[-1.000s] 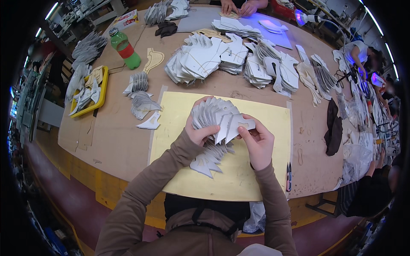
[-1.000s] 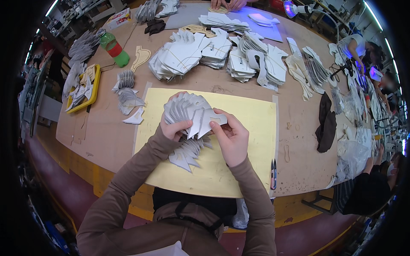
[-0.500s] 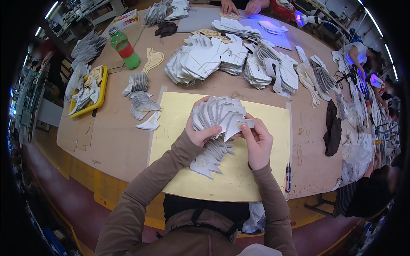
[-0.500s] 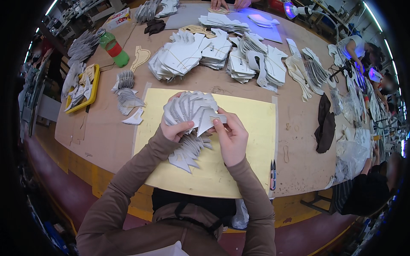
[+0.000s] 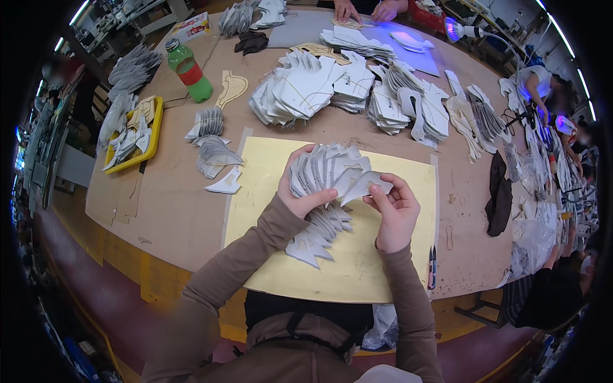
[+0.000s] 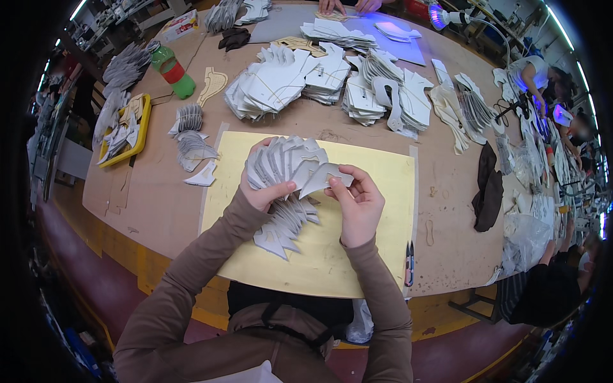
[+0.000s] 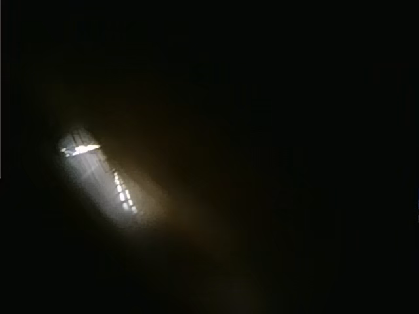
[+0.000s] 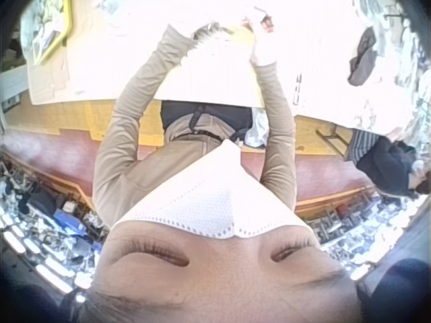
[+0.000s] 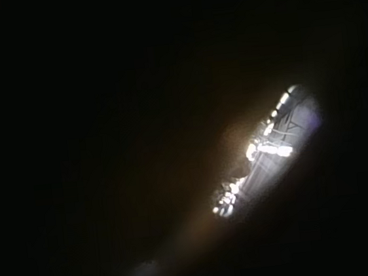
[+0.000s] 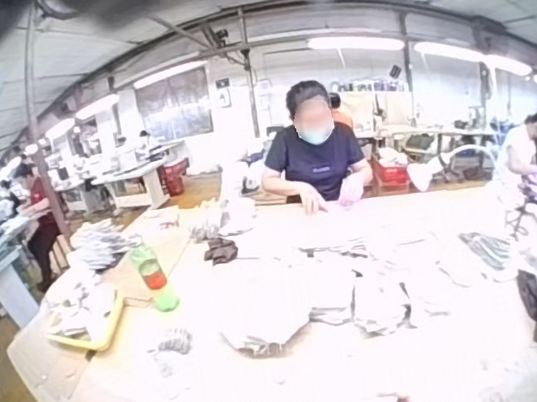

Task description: The person repeatedly picks up small white fabric pieces from a table, separates them by hand, and places them into neat stacks. The person also briefly hands a stack to a coworker across the table. The task continues with the person handling and organizing the fabric pieces throughout the clip.

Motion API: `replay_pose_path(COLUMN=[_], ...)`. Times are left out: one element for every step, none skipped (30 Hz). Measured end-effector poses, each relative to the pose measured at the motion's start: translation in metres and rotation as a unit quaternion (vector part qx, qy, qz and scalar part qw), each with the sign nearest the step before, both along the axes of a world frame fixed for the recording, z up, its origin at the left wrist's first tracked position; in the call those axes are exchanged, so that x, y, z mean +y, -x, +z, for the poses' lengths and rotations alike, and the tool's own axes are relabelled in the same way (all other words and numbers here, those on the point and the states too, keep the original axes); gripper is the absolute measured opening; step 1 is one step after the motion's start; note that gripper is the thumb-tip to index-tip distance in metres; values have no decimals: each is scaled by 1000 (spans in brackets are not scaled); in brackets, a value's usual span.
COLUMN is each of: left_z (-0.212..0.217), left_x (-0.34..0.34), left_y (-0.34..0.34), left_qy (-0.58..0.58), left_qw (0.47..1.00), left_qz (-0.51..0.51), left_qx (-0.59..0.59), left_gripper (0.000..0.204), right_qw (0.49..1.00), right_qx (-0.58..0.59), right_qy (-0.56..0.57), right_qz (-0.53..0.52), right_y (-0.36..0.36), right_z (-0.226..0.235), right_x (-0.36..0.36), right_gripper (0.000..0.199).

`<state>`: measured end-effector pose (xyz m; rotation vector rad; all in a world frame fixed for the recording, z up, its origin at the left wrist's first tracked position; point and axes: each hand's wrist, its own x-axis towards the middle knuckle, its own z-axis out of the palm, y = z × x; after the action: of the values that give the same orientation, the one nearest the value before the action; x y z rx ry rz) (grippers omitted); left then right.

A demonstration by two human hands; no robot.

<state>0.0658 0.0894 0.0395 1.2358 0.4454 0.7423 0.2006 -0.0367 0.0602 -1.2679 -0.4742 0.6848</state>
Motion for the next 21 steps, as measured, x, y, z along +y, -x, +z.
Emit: replay_pose_path(left_z=[-3,-5,-7,-9,-9,-9,-9,-7,-4,1,6,6,6,6,5,5,4,3,1,1,1], left_x=[1,2,3,3,3,3,4,4,4,3,3,2,0,-1,-1,0,0,1,1,2,1], left_y=[0,-1,-1,-1,-1,-1,-1,-1,0,2,4,4,5,5,5,4,4,4,4,4,4], left_qy=[5,9,17,25,33,33,32,32,18,4,-10,-18,-25,-32,-37,-43,-48,-59,-70,-82,-76], left_qw=[1000,1000,1000,999,999,999,999,999,999,999,999,999,999,998,998,998,998,998,997,996,997], left_qz=[-1,-3,-5,-7,-10,-12,-14,-17,-25,-34,-41,-40,-40,-40,-40,-40,-39,-34,-28,-23,-22], left_qx=[-6,-12,-15,-18,-21,-21,-22,-22,-6,10,27,26,25,24,16,9,2,6,10,14,18], left_gripper=[73,73,73,73,73,73,72,72,71,71,70,68,65,62,62,61,61,61,60,60,60], right_qw=[1000,1000,1000,1000,999,999,999,998,998,998,997,996,994,991,991,991,990,993,994,996,996], right_qx=[-7,-14,-15,-17,-18,-29,-40,-51,-56,-61,-66,-81,-97,-112,-116,-119,-122,-108,-94,-79,-80], right_qy=[-7,-15,-19,-23,-28,-31,-35,-38,-35,-33,-30,-33,-36,-38,-33,-29,-24,-7,9,26,19], right_qz=[-2,-4,-6,-8,-10,-12,-14,-17,-12,-8,-3,17,37,57,59,60,62,55,48,41,26], right_y=[-1,-1,-2,-2,-2,-1,-1,-1,-2,-3,-3,-3,-4,-4,-4,-4,-3,-4,-4,-5,-6], right_z=[2,3,3,2,1,1,1,1,-1,-2,-4,-4,-5,-6,-6,-7,-8,-7,-6,-4,-3], right_x=[0,0,0,-1,-1,-1,0,1,1,2,2,3,3,3,3,2,2,1,-2,-3,-4], right_gripper=[25,25,25,26,26,27,28,28,28,28,28,26,25,23,22,21,20,20,20,20,21])
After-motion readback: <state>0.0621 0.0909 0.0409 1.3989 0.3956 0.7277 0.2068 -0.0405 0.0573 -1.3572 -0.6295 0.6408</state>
